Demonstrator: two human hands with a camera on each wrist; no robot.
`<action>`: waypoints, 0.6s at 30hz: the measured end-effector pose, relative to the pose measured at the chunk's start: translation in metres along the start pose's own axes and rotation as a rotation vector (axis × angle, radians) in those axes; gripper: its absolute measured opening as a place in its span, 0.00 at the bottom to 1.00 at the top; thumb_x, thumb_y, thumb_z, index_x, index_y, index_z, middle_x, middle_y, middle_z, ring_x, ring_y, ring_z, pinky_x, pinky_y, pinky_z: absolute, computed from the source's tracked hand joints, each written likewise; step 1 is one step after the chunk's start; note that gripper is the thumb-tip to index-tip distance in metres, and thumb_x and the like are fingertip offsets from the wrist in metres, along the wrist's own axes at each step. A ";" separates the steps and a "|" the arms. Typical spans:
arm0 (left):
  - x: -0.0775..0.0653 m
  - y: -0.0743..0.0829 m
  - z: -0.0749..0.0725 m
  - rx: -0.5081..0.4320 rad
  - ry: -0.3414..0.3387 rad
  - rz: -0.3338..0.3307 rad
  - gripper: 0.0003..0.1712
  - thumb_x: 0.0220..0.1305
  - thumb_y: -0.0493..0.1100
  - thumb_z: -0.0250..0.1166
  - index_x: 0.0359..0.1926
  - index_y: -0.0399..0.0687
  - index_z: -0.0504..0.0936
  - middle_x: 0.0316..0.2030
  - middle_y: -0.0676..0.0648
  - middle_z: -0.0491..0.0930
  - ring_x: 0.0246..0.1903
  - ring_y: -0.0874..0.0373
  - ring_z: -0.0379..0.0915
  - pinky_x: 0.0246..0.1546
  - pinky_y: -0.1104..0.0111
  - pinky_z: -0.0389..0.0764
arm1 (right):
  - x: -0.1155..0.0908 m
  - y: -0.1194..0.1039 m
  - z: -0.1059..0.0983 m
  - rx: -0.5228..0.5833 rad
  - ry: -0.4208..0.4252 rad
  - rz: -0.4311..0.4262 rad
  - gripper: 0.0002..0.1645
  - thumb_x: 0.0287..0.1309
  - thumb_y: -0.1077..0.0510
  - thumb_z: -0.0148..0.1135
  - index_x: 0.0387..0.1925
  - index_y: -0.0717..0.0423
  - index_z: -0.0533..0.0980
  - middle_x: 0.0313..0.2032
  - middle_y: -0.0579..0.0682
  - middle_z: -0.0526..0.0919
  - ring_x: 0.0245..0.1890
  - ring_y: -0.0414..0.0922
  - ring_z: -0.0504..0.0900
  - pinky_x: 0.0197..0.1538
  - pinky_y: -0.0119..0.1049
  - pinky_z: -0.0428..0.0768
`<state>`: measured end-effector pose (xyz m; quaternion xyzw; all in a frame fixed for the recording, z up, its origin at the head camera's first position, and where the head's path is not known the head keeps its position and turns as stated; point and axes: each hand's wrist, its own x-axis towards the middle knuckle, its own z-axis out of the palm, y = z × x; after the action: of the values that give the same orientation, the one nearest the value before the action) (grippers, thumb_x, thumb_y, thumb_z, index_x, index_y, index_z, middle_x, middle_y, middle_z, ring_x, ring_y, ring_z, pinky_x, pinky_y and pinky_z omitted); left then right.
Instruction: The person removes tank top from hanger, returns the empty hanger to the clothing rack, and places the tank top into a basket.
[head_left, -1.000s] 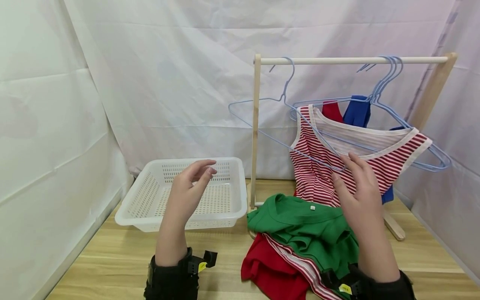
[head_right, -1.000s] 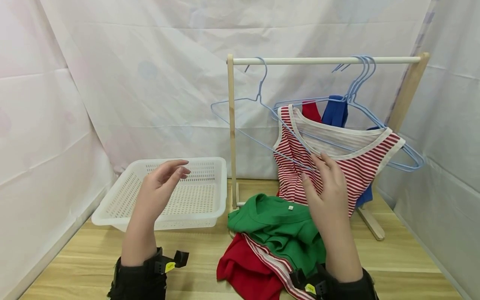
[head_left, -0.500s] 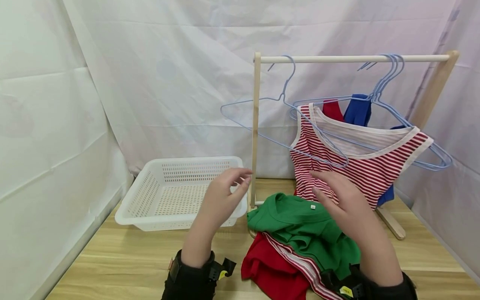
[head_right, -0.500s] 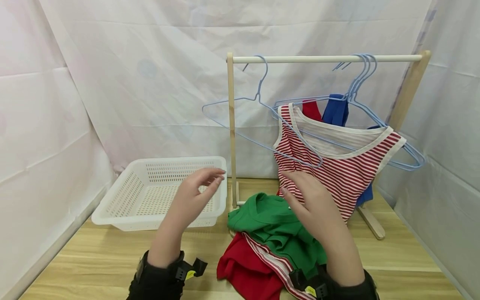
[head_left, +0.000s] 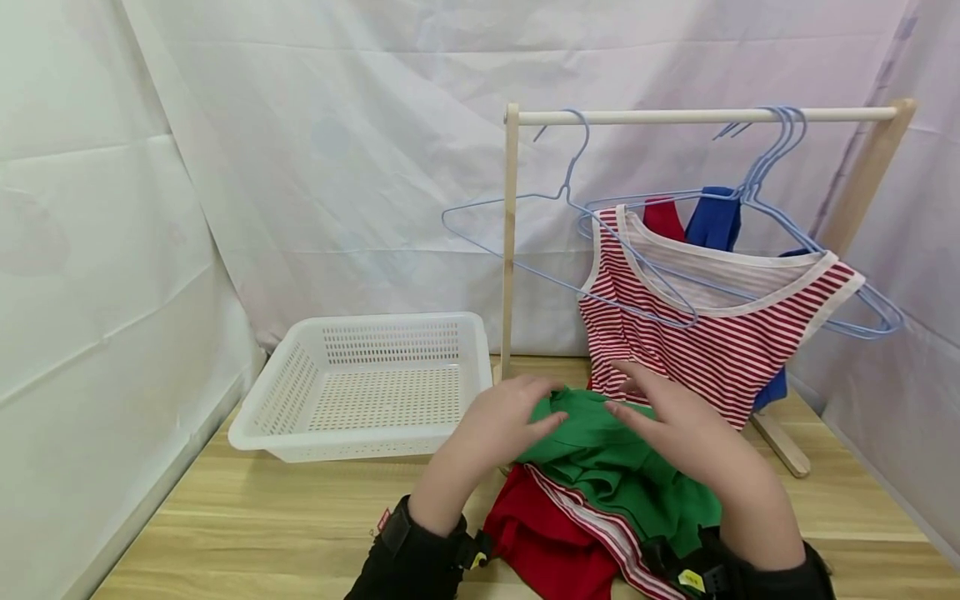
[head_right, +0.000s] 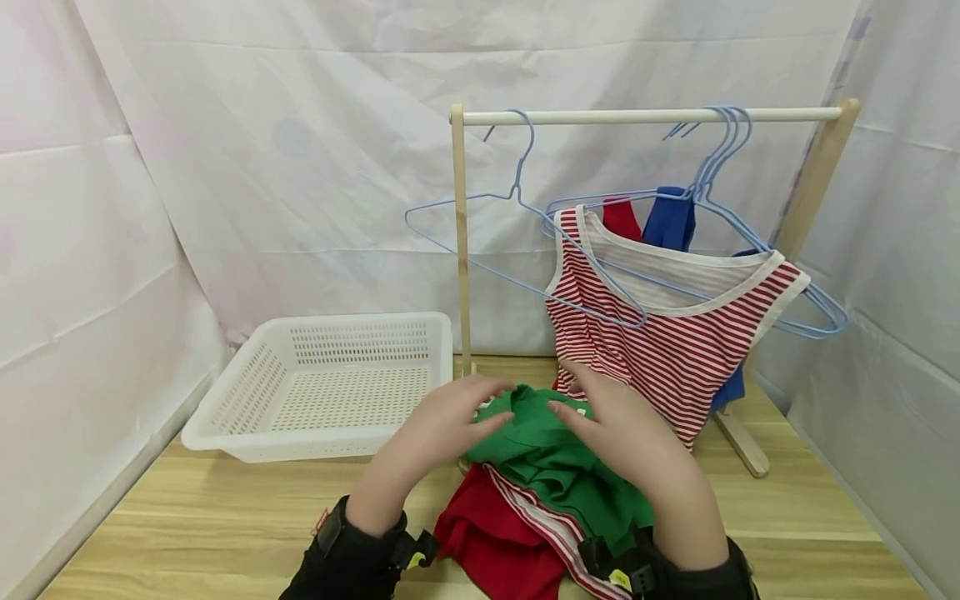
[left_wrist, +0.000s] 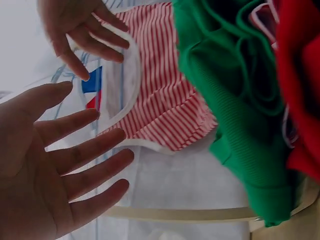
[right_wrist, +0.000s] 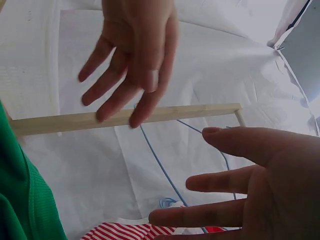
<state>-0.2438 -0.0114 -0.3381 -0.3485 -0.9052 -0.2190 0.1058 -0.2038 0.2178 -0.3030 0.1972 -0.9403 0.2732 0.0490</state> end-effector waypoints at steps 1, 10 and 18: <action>0.001 0.001 0.004 0.022 -0.028 0.000 0.24 0.62 0.59 0.53 0.56 0.56 0.69 0.52 0.53 0.73 0.49 0.62 0.67 0.47 0.63 0.74 | 0.000 0.001 0.000 -0.019 -0.006 0.010 0.34 0.61 0.36 0.45 0.63 0.48 0.58 0.59 0.55 0.67 0.56 0.53 0.65 0.55 0.60 0.65; 0.010 0.003 0.041 0.158 -0.229 0.009 0.36 0.54 0.66 0.57 0.61 0.57 0.63 0.55 0.51 0.68 0.51 0.58 0.65 0.46 0.64 0.74 | 0.001 0.007 0.003 -0.132 -0.027 0.028 0.31 0.62 0.35 0.41 0.55 0.49 0.69 0.55 0.54 0.72 0.56 0.53 0.65 0.55 0.61 0.65; 0.010 0.007 0.074 0.273 -0.295 0.026 0.47 0.44 0.70 0.63 0.63 0.58 0.59 0.56 0.51 0.66 0.50 0.56 0.65 0.43 0.65 0.75 | 0.004 0.007 0.007 -0.113 -0.032 0.026 0.30 0.61 0.35 0.43 0.54 0.50 0.70 0.52 0.52 0.74 0.54 0.51 0.67 0.53 0.58 0.68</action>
<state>-0.2488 0.0338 -0.3972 -0.3711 -0.9275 -0.0394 0.0212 -0.2105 0.2183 -0.3112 0.1864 -0.9573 0.2172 0.0415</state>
